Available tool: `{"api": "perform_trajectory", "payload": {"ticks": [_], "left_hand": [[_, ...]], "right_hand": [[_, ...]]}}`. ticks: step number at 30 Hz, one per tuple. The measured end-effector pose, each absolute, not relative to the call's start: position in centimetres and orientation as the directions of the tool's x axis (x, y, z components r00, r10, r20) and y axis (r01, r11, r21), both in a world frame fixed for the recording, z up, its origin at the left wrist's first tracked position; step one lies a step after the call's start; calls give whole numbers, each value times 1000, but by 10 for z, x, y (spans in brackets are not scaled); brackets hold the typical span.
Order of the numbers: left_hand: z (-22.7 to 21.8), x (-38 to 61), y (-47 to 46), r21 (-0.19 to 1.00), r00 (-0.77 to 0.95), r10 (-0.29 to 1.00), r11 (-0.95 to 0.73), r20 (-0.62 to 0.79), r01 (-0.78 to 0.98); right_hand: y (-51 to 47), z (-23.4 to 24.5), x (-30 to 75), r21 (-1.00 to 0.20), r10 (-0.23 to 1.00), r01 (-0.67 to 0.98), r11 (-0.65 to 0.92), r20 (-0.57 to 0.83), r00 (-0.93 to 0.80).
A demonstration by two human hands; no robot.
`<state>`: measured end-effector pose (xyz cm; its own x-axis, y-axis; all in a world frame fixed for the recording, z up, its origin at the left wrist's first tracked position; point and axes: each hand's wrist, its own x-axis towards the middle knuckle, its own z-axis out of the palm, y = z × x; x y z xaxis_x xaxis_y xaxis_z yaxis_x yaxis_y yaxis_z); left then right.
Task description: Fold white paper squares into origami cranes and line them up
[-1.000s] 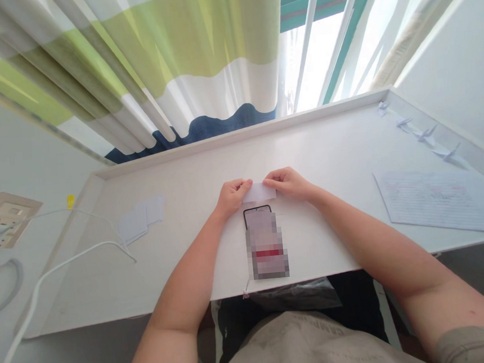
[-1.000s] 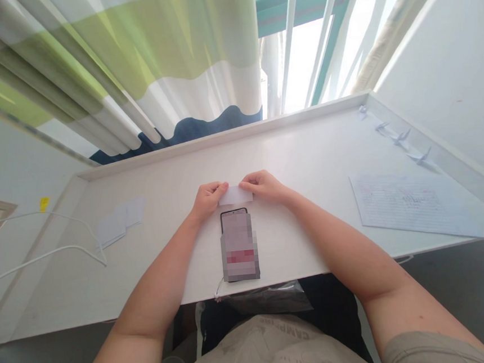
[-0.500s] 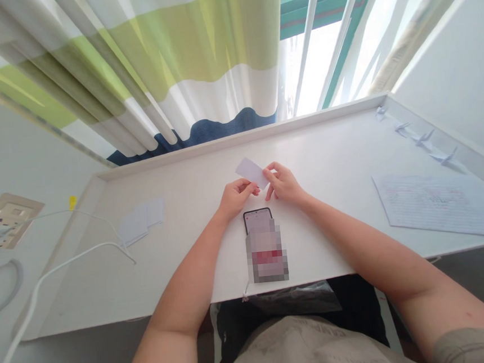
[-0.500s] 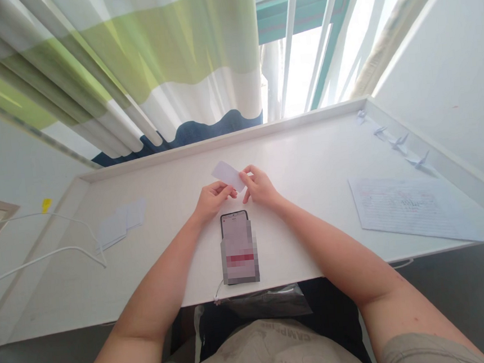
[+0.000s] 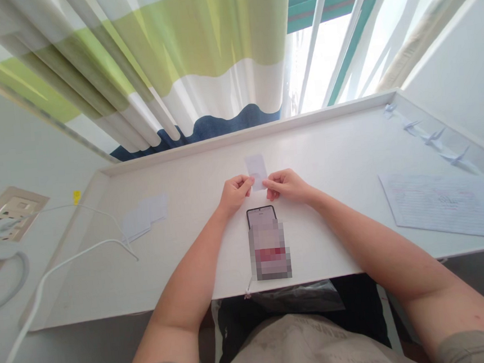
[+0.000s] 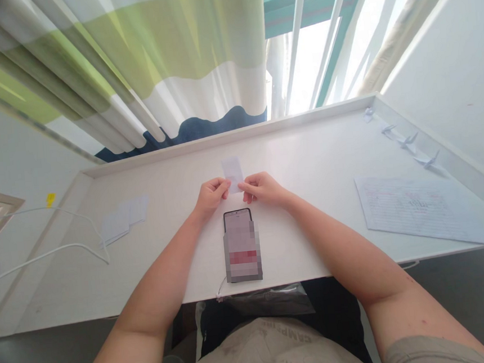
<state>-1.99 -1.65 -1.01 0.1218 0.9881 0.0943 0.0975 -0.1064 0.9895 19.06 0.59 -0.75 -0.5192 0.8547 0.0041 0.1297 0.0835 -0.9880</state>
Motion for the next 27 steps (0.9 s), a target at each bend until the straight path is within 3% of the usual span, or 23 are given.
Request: {"api": "perform_trajectory", "payload": {"ticks": [6, 13, 22, 27], "left_hand": [[-12, -20, -17, 977, 167, 981, -131, 103, 169], [-13, -20, -18, 966, 154, 980, -159, 129, 204], [-23, -17, -13, 976, 78, 986, -155, 144, 150], [-16, -14, -20, 964, 153, 981, -152, 120, 217]], "right_hand": [[6, -10, 190, -988, 874, 137, 74, -2, -486], [7, -10, 191, -957, 869, 259, 129, -17, -494], [7, -13, 190, -964, 826, 195, 182, 42, -563], [6, -10, 189, -975, 870, 169, 141, 40, -492]]}}
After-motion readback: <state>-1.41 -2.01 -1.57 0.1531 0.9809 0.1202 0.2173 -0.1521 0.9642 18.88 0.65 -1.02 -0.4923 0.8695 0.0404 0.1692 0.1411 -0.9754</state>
